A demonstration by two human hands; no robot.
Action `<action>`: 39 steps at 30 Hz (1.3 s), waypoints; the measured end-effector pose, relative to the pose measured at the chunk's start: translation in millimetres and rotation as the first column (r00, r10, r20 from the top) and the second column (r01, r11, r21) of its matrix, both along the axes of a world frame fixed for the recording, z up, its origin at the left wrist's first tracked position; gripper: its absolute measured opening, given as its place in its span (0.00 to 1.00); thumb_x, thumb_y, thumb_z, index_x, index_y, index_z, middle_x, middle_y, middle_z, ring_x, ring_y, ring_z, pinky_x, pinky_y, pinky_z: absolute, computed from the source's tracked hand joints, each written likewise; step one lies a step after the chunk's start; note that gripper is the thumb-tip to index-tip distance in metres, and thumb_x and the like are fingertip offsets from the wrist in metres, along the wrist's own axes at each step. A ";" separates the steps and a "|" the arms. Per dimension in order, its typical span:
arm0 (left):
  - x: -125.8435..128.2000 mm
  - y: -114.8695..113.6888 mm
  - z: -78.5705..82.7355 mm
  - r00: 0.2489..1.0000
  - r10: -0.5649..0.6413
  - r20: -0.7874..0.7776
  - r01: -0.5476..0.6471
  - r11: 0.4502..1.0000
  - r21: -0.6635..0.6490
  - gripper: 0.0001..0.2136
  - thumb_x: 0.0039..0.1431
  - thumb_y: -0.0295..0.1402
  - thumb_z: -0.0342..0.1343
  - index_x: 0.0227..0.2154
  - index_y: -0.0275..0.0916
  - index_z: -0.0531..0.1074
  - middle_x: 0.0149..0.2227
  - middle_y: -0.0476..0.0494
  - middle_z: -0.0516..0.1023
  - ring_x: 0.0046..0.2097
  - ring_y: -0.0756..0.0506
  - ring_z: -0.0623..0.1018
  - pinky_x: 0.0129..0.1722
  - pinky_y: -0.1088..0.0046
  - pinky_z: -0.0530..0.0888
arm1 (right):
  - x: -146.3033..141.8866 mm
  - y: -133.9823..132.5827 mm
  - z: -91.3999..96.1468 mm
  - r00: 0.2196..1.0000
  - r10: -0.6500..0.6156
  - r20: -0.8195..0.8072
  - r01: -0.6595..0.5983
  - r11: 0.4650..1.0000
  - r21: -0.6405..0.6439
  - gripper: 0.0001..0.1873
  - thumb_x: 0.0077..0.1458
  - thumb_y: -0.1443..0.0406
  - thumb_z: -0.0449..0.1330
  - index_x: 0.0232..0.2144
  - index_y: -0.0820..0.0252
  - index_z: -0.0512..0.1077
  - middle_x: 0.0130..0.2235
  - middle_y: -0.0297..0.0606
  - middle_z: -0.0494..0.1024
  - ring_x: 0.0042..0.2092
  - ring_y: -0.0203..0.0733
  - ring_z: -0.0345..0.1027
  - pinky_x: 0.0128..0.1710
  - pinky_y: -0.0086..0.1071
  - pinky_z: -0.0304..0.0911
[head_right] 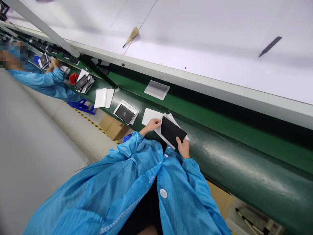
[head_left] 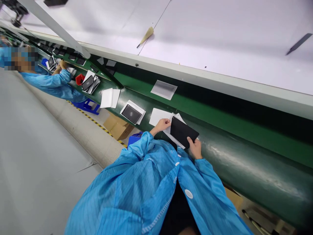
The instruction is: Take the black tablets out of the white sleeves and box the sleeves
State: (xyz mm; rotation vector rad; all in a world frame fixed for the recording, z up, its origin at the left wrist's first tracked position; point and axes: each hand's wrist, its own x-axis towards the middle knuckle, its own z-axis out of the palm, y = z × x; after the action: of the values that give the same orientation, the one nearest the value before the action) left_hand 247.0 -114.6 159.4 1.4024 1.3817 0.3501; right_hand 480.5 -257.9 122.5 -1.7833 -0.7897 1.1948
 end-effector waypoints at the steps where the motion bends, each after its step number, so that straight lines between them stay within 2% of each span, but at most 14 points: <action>1: 2.6 -0.9 2.4 1.000 -0.012 0.009 0.012 1.000 -0.006 0.05 0.50 0.34 0.55 0.24 0.39 0.68 0.24 0.54 0.69 0.31 0.50 0.69 0.36 0.72 0.68 | -0.6 1.4 0.6 1.000 0.001 -0.013 -0.001 1.000 0.000 0.31 0.46 0.38 0.68 0.35 0.59 0.82 0.38 0.48 0.87 0.48 0.63 0.80 0.54 0.54 0.73; 5: 18.6 -9.6 12.4 0.987 -0.114 0.110 0.119 0.992 -0.035 0.05 0.51 0.32 0.57 0.24 0.39 0.70 0.23 0.54 0.68 0.29 0.50 0.68 0.35 0.73 0.68 | -8.3 12.2 5.4 0.997 0.027 -0.068 -0.026 1.000 0.014 0.31 0.46 0.38 0.69 0.36 0.57 0.82 0.38 0.46 0.87 0.49 0.62 0.79 0.54 0.52 0.73; 9: 34.6 -17.2 21.6 0.945 -0.208 0.254 0.229 0.972 -0.055 0.05 0.53 0.32 0.58 0.25 0.37 0.71 0.24 0.53 0.71 0.30 0.51 0.69 0.35 0.73 0.69 | -19.6 24.2 14.0 0.980 0.144 -0.140 -0.142 0.990 0.022 0.35 0.44 0.35 0.70 0.37 0.57 0.82 0.39 0.45 0.86 0.49 0.62 0.78 0.54 0.50 0.73; 12: 37.5 -14.6 26.4 0.949 -0.185 0.255 0.205 0.977 -0.055 0.05 0.52 0.31 0.58 0.24 0.38 0.70 0.24 0.54 0.69 0.30 0.51 0.69 0.35 0.74 0.68 | -23.0 27.6 19.0 0.944 0.233 -0.232 -0.225 0.972 0.063 0.35 0.46 0.33 0.68 0.40 0.54 0.81 0.40 0.42 0.85 0.50 0.57 0.76 0.54 0.47 0.72; 15: 34.4 -7.8 28.8 0.966 -0.131 0.223 0.147 0.987 -0.059 0.06 0.52 0.31 0.57 0.23 0.38 0.68 0.24 0.54 0.68 0.30 0.51 0.68 0.35 0.74 0.67 | -21.5 27.4 17.1 0.909 0.277 -0.311 -0.264 0.961 0.084 0.33 0.50 0.32 0.64 0.38 0.52 0.79 0.39 0.40 0.81 0.43 0.51 0.74 0.45 0.42 0.73; 17: 33.6 -5.1 28.9 0.965 -0.124 0.231 0.145 0.987 -0.075 0.05 0.52 0.30 0.58 0.24 0.37 0.70 0.25 0.53 0.70 0.30 0.51 0.69 0.36 0.74 0.68 | -20.1 27.4 11.0 0.913 0.284 -0.293 -0.267 0.959 0.095 0.33 0.50 0.32 0.64 0.34 0.52 0.76 0.39 0.39 0.77 0.38 0.46 0.70 0.39 0.40 0.72; 20: 39.7 -9.2 26.9 0.946 -0.177 0.270 0.213 0.971 -0.109 0.03 0.52 0.29 0.60 0.26 0.35 0.74 0.26 0.51 0.74 0.31 0.51 0.71 0.37 0.74 0.69 | -19.9 28.4 -2.6 0.958 0.211 -0.193 -0.196 0.976 0.093 0.31 0.46 0.35 0.68 0.26 0.53 0.70 0.34 0.35 0.71 0.35 0.41 0.66 0.37 0.37 0.69; 23: 53.2 -23.2 21.6 0.914 -0.266 0.306 0.318 0.939 -0.135 0.02 0.52 0.27 0.61 0.27 0.35 0.75 0.26 0.52 0.75 0.31 0.51 0.72 0.36 0.75 0.69 | -21.0 29.3 -16.5 0.976 0.049 -0.212 -0.038 0.998 0.053 0.30 0.43 0.40 0.70 0.26 0.52 0.63 0.27 0.28 0.66 0.32 0.39 0.62 0.38 0.35 0.67; 26: 65.9 -36.4 11.4 0.875 -0.334 0.351 0.403 0.904 -0.143 0.02 0.55 0.28 0.61 0.29 0.35 0.76 0.27 0.52 0.76 0.32 0.51 0.72 0.36 0.75 0.69 | -20.2 26.7 -27.9 0.940 -0.150 -0.305 0.158 0.987 0.001 0.30 0.38 0.44 0.73 0.32 0.51 0.62 0.29 0.28 0.71 0.35 0.41 0.67 0.41 0.37 0.68; 28: 69.1 -35.7 1.1 0.860 -0.367 0.355 0.438 0.887 -0.145 0.05 0.59 0.31 0.62 0.32 0.34 0.78 0.30 0.49 0.78 0.34 0.50 0.74 0.38 0.75 0.70 | -17.8 20.9 -34.4 0.903 -0.266 -0.337 0.263 0.963 -0.055 0.33 0.34 0.46 0.74 0.35 0.51 0.63 0.32 0.30 0.76 0.37 0.44 0.71 0.43 0.39 0.69; 31: 64.4 -9.7 -19.3 0.891 -0.379 0.250 0.410 0.908 -0.083 0.07 0.64 0.33 0.60 0.38 0.34 0.80 0.38 0.43 0.82 0.41 0.46 0.77 0.46 0.71 0.74 | -12.8 5.3 -43.2 0.870 -0.359 -0.339 0.328 0.933 -0.147 0.35 0.29 0.48 0.76 0.38 0.51 0.66 0.34 0.31 0.79 0.38 0.46 0.73 0.43 0.41 0.71; 34: 54.1 39.8 -41.3 0.959 -0.274 -0.071 0.279 0.957 0.078 0.07 0.63 0.28 0.58 0.40 0.36 0.80 0.47 0.37 0.81 0.52 0.41 0.77 0.58 0.63 0.74 | -8.8 -13.5 -49.5 0.846 -0.377 -0.377 0.304 0.922 -0.240 0.35 0.27 0.49 0.75 0.40 0.52 0.71 0.35 0.32 0.82 0.38 0.47 0.75 0.42 0.41 0.72; 37: 44.7 89.9 -58.3 0.897 -0.175 -0.407 0.258 0.953 0.160 0.15 0.58 0.26 0.61 0.49 0.37 0.80 0.62 0.31 0.72 0.64 0.33 0.71 0.66 0.52 0.70 | -6.0 -27.2 -51.2 0.822 -0.410 -0.395 0.288 0.898 -0.333 0.32 0.32 0.44 0.72 0.38 0.53 0.75 0.33 0.33 0.82 0.35 0.47 0.75 0.37 0.40 0.71; 39: 41.6 115.6 -66.3 0.830 -0.213 -0.516 0.320 0.939 0.126 0.22 0.57 0.25 0.62 0.56 0.38 0.78 0.71 0.30 0.62 0.68 0.28 0.66 0.68 0.47 0.68 | -4.5 -31.6 -49.9 0.840 -0.405 -0.361 0.281 0.893 -0.351 0.32 0.34 0.40 0.69 0.36 0.54 0.76 0.29 0.34 0.80 0.32 0.46 0.73 0.34 0.39 0.69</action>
State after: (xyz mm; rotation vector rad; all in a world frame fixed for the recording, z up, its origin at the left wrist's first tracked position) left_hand 288.5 0.9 93.1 1.9310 1.5555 -0.0693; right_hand 476.0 -289.6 72.6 -1.6987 -0.0278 1.4260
